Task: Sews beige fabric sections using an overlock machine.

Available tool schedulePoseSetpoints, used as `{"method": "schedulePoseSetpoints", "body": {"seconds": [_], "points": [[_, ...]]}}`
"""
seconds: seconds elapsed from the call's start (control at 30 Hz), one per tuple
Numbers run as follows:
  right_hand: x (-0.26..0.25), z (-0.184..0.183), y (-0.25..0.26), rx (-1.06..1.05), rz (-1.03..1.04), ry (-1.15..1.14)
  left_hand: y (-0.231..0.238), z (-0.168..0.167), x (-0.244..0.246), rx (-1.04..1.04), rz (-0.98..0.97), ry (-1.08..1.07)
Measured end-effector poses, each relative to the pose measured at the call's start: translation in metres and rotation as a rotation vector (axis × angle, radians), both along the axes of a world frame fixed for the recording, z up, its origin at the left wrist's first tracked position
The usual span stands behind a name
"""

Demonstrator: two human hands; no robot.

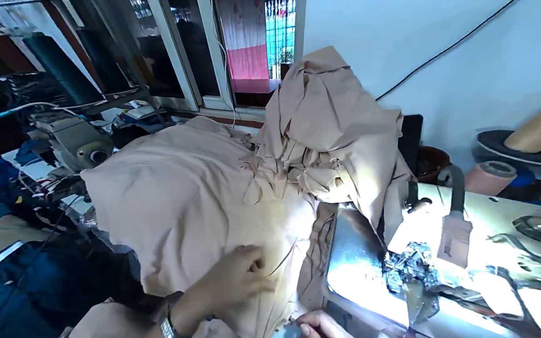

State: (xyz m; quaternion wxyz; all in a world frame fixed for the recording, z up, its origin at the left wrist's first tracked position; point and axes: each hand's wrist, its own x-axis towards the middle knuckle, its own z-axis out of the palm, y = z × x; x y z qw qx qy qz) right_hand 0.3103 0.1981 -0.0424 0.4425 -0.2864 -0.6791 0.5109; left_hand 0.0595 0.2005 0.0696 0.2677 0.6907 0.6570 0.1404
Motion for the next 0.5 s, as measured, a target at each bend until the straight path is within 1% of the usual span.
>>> {"method": "schedulePoseSetpoints", "body": {"seconds": [0.07,0.1,0.17,0.2,0.23,0.3,0.37,0.4,0.43,0.47,0.5], "points": [[0.000,0.002,0.000,-0.005,-0.011,-0.014,-0.027,-0.023,0.018,0.082,0.037,0.035],[0.000,0.003,0.000,-0.008,-0.011,-0.013,-0.036,-0.037,0.025,0.174,0.040,0.022],[-0.001,0.002,-0.001,-0.003,-0.028,0.005,-0.049,-0.060,0.032,0.367,0.017,-0.075],[-0.002,0.001,-0.003,0.017,-0.059,0.013,-0.053,-0.065,0.034,0.423,0.009,-0.143],[-0.005,0.000,-0.007,0.074,-0.107,0.010,-0.056,-0.066,0.035,0.450,0.000,-0.215],[-0.018,0.005,-0.009,0.308,-0.196,-0.072,-0.058,-0.060,0.039,0.535,-0.050,-0.280],[-0.039,0.024,-0.001,0.530,-0.203,-0.221,-0.055,-0.052,0.044,0.735,-0.088,-0.211],[-0.051,0.036,0.008,0.588,-0.180,-0.269,-0.053,-0.049,0.043,0.820,-0.078,-0.147],[-0.060,0.051,0.020,0.577,-0.134,-0.306,-0.050,-0.044,0.037,0.853,-0.059,-0.064],[-0.065,0.068,0.032,0.518,-0.083,-0.338,-0.046,-0.039,0.024,0.837,-0.040,0.044],[-0.068,0.082,0.042,0.461,-0.068,-0.331,-0.040,-0.032,0.004,0.771,-0.018,0.143]]}}
